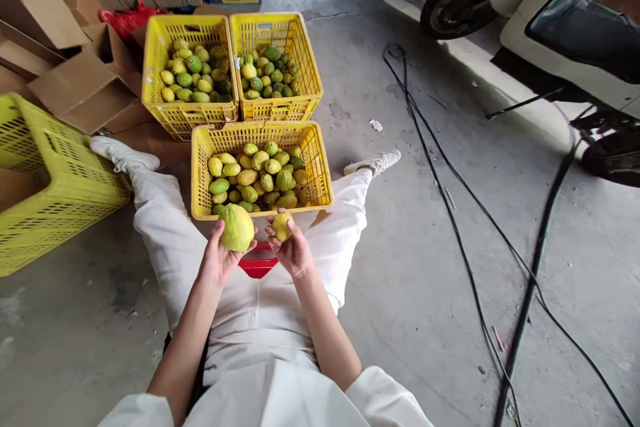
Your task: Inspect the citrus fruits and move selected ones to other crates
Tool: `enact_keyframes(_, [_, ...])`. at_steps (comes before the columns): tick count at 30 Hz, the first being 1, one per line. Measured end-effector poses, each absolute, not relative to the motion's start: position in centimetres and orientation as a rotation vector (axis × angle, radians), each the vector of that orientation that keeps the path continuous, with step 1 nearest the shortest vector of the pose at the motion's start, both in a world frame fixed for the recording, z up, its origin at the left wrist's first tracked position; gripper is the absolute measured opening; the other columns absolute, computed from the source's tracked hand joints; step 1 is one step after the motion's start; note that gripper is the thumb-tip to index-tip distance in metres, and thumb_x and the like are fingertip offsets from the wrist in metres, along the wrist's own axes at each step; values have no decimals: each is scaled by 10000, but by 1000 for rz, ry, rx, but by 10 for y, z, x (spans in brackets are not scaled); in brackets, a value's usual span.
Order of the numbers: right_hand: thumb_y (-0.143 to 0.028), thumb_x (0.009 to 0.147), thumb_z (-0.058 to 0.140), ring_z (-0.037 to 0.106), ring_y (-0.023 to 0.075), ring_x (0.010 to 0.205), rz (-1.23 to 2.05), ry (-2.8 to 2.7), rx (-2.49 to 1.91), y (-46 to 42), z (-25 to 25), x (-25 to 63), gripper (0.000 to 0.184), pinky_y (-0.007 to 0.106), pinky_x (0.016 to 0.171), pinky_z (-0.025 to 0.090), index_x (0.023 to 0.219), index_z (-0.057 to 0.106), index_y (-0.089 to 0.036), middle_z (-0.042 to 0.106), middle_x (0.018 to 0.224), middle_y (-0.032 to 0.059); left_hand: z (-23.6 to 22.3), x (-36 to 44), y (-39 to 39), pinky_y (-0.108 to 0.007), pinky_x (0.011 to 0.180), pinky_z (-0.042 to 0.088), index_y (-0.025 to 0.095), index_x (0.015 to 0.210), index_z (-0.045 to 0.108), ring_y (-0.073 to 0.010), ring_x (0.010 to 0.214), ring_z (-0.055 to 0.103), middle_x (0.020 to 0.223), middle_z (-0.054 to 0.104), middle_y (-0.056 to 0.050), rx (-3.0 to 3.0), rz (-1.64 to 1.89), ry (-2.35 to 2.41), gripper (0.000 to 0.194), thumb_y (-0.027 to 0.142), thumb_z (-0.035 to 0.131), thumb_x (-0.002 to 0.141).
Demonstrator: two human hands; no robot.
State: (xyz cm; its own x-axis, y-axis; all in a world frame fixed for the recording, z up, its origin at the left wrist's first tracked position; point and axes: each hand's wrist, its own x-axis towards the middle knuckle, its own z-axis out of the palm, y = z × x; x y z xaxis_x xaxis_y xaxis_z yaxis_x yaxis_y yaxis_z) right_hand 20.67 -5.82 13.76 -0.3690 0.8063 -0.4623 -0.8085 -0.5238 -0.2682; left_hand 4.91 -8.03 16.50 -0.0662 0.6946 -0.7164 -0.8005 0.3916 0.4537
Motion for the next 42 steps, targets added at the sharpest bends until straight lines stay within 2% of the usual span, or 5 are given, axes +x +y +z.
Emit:
enact_keyframes(6, [-357, 775, 537, 588, 255, 1082, 2086, -205, -717, -53, 149, 212, 483, 461, 837, 540, 1254, 527, -302, 627, 1194, 61, 159, 44, -78, -482, 890, 552, 210, 1207, 553, -296, 1123, 612, 1132, 677, -86, -3, 1239, 1051, 431, 338, 578, 796])
enact_keyframes(15, [-267, 637, 770, 410, 57, 538, 2108, 23, -536, -59, 138, 207, 516, 103, 351, 314, 1116, 577, -272, 609, 910, 23, 153, 38, -81, -484, 916, 532, 220, 1177, 569, -340, 1141, 601, 1116, 669, -84, 83, 1179, 1001, 531, 373, 633, 672])
enact_keyframes(29, [-364, 705, 629, 583, 178, 901, 2123, -56, -639, -61, 140, 211, 527, 304, 666, 568, 1217, 520, -303, 598, 1129, 56, 153, 36, -77, -452, 888, 528, 207, 1169, 572, -292, 1092, 610, 1074, 670, -100, -65, 1225, 994, 443, 417, 529, 781])
enact_keyframes(35, [-260, 686, 711, 434, 80, 606, 2274, 80, -418, -62, 131, 210, 411, 57, 301, 219, 1063, 547, -250, 559, 862, 25, 144, 33, -82, -381, 756, 559, 238, 1187, 563, -230, 863, 631, 992, 642, -70, 44, 1167, 917, 669, 546, 686, 607])
enact_keyframes(42, [-315, 682, 584, 575, 237, 953, 2224, -140, -579, -60, 143, 212, 353, 388, 680, 543, 1024, 557, -233, 609, 1108, 99, 152, 36, -78, -533, 910, 495, 204, 1243, 563, -346, 1173, 554, 1133, 649, -129, 27, 1148, 966, 565, 514, 475, 779])
